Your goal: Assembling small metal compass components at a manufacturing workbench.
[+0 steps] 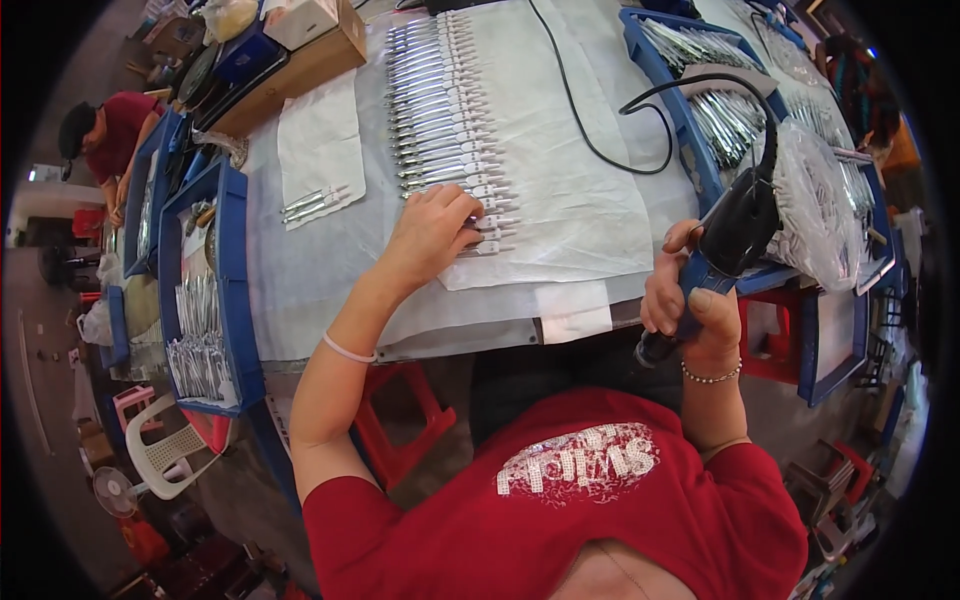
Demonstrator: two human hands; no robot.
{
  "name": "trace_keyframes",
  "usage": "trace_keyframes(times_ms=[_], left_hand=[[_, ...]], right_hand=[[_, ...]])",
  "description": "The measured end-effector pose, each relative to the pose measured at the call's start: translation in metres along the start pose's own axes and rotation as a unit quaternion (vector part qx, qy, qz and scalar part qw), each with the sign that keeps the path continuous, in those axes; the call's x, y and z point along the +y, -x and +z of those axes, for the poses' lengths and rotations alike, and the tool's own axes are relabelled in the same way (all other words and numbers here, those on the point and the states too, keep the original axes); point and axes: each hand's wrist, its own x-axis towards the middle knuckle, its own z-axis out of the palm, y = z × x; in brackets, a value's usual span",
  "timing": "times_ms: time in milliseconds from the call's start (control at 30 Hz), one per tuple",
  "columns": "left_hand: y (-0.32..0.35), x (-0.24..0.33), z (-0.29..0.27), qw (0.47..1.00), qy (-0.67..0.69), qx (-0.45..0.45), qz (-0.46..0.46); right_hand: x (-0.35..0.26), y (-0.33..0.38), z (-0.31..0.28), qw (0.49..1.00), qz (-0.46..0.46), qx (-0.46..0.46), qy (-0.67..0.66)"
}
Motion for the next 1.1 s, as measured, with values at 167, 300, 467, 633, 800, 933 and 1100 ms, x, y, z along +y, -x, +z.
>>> trace_keyframes(times_ms=[167,300,467,633,800,933,1100], left_hand=[[0.001,-0.01,0.003,0.999,0.045,-0.024,0.003],[-0.001,-0.008,-0.002,0.999,0.037,-0.03,0.019],[0.004,-0.01,0.001,0.999,0.025,-0.013,0.021],[0.015,0.003,-0.013,0.987,0.106,0.107,-0.045],[0.049,0.085,-0.024,0.887,0.347,0.183,-0.244],[0.081,0.143,0.026,0.695,0.639,0.03,-0.327],[0.082,0.168,0.088,0.491,0.784,-0.04,-0.376]], right_hand=[[0.005,0.003,0.001,0.999,0.037,-0.012,0.035],[0.008,0.005,-0.003,0.993,0.072,0.007,0.092],[0.009,0.007,-0.004,0.948,0.198,0.042,0.245],[0.019,0.009,-0.011,0.922,0.248,0.04,0.296],[0.031,0.019,-0.026,0.917,0.226,0.024,0.329],[0.035,0.02,-0.023,0.913,0.249,0.035,0.322],[0.042,0.02,-0.025,0.905,0.244,0.033,0.347]])
